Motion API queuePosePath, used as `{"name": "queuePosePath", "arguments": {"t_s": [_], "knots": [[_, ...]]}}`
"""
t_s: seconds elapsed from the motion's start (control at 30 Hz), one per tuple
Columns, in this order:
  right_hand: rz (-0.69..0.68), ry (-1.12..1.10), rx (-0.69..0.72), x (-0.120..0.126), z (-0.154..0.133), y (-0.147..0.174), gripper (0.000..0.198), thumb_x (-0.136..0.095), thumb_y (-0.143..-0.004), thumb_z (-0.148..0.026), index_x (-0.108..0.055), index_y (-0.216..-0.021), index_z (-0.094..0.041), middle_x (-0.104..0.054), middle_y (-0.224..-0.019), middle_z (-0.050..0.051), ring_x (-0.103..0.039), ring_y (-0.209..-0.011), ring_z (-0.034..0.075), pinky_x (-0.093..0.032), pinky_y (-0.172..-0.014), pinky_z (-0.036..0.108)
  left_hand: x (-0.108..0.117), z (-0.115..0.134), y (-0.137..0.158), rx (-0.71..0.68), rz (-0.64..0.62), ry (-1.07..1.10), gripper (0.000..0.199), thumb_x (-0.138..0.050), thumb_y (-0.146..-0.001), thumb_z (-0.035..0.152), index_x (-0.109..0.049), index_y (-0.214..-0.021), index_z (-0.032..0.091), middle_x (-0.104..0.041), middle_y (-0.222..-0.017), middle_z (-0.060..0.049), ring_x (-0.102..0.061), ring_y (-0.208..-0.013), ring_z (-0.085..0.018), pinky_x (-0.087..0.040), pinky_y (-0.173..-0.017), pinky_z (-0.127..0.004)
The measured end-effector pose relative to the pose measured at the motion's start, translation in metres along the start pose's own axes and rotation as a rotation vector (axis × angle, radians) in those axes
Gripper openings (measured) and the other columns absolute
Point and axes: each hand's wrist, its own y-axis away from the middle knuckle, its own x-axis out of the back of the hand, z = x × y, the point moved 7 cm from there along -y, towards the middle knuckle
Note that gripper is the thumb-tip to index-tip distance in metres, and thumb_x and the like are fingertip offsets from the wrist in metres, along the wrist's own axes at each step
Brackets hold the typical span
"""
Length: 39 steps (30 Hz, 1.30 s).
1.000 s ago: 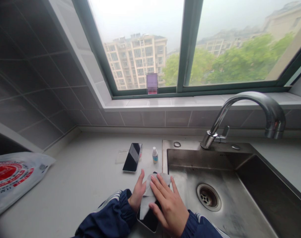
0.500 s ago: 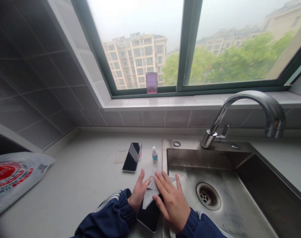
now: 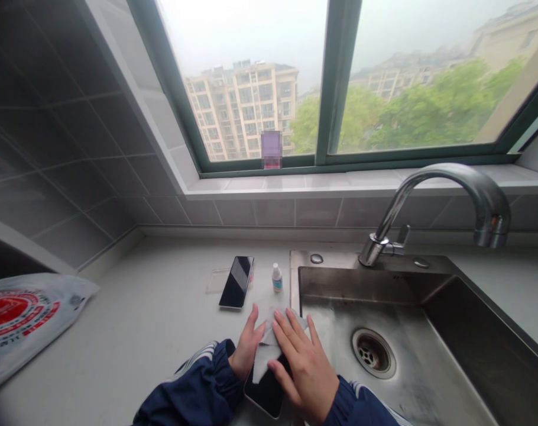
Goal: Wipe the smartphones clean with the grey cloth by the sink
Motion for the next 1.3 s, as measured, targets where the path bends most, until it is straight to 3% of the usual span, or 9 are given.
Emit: {"name": "queuePosePath", "arguments": {"t_s": [0.13, 0.37, 0.53, 0.7, 0.87, 1.07, 1.2, 1.3], "knots": [[-0.036, -0.026, 0.078, 0.0, -0.008, 0.0, 0.062, -0.045, -0.097, -0.035, -0.023, -0.151, -0.017, -0.024, -0.155, 0.008, -0.019, -0.144, 0.031, -0.018, -0.114, 0.056, 0.003, 0.003, -0.002, -0.051, 0.029, 0.01, 0.07, -0.038, -0.089, 0.061, -0.054, -0.129, 0.006, -0.062, -0.125, -0.017, -0.048, -0.129, -0.026, -0.018, -0.117, -0.036], [0.054, 0.005, -0.039, 0.002, 0.006, 0.0, 0.061, -0.043, -0.097, -0.032, -0.02, -0.152, -0.017, -0.028, -0.153, 0.01, -0.023, -0.143, 0.03, -0.023, -0.112, 0.058, 0.005, 0.0, -0.001, -0.015, -0.006, -0.005, 0.075, -0.034, -0.089, 0.064, -0.047, -0.136, 0.008, -0.06, -0.128, -0.016, -0.046, -0.131, -0.026, -0.017, -0.118, -0.039], [-0.015, -0.051, 0.093, 0.005, -0.008, -0.001, 0.063, -0.048, -0.096, -0.036, -0.025, -0.151, -0.017, -0.028, -0.153, 0.009, -0.022, -0.142, 0.031, -0.021, -0.114, 0.055, 0.007, 0.002, -0.002, -0.061, 0.035, 0.002, 0.072, -0.04, -0.087, 0.063, -0.048, -0.136, 0.01, -0.061, -0.128, -0.015, -0.048, -0.129, -0.027, -0.018, -0.118, -0.04], [0.045, -0.012, -0.012, 0.007, 0.003, -0.002, 0.06, -0.044, -0.097, -0.031, -0.023, -0.151, -0.017, -0.027, -0.153, 0.009, -0.022, -0.143, 0.03, -0.026, -0.112, 0.056, 0.007, -0.001, -0.002, -0.02, -0.005, 0.006, 0.073, -0.037, -0.088, 0.064, -0.044, -0.139, 0.011, -0.058, -0.132, -0.015, -0.046, -0.131, -0.026, -0.017, -0.118, -0.04], [-0.017, -0.032, 0.079, 0.001, -0.007, -0.001, 0.064, -0.047, -0.096, -0.036, -0.023, -0.151, -0.016, -0.026, -0.154, 0.009, -0.021, -0.143, 0.031, -0.021, -0.114, 0.055, 0.01, 0.003, -0.004, -0.082, 0.035, 0.008, 0.071, -0.041, -0.088, 0.061, -0.048, -0.136, 0.01, -0.06, -0.129, -0.016, -0.048, -0.128, -0.028, -0.019, -0.118, -0.041], [0.027, 0.011, -0.039, 0.002, 0.002, -0.001, 0.062, -0.042, -0.098, -0.033, -0.017, -0.152, -0.017, -0.024, -0.154, 0.01, -0.02, -0.143, 0.031, -0.023, -0.112, 0.058, 0.005, -0.001, -0.001, -0.005, 0.023, -0.013, 0.074, -0.033, -0.089, 0.064, -0.05, -0.134, 0.007, -0.062, -0.127, -0.016, -0.047, -0.13, -0.025, -0.018, -0.118, -0.038], [0.008, -0.039, 0.074, 0.004, -0.007, 0.0, 0.063, -0.048, -0.095, -0.037, -0.024, -0.151, -0.017, -0.028, -0.153, 0.009, -0.022, -0.142, 0.031, -0.02, -0.114, 0.055, 0.006, 0.003, -0.002, -0.067, 0.038, 0.008, 0.071, -0.038, -0.089, 0.061, -0.052, -0.132, 0.007, -0.062, -0.126, -0.016, -0.048, -0.129, -0.026, -0.02, -0.117, -0.037], [0.038, -0.038, 0.039, 0.005, -0.002, -0.001, 0.061, -0.047, -0.096, -0.036, -0.025, -0.151, -0.02, -0.031, -0.152, 0.008, -0.026, -0.141, 0.03, -0.02, -0.114, 0.056, 0.006, 0.0, -0.003, -0.029, 0.018, 0.019, 0.073, -0.038, -0.088, 0.063, -0.048, -0.136, 0.009, -0.06, -0.129, -0.016, -0.048, -0.129, -0.026, -0.019, -0.117, -0.039]]}}
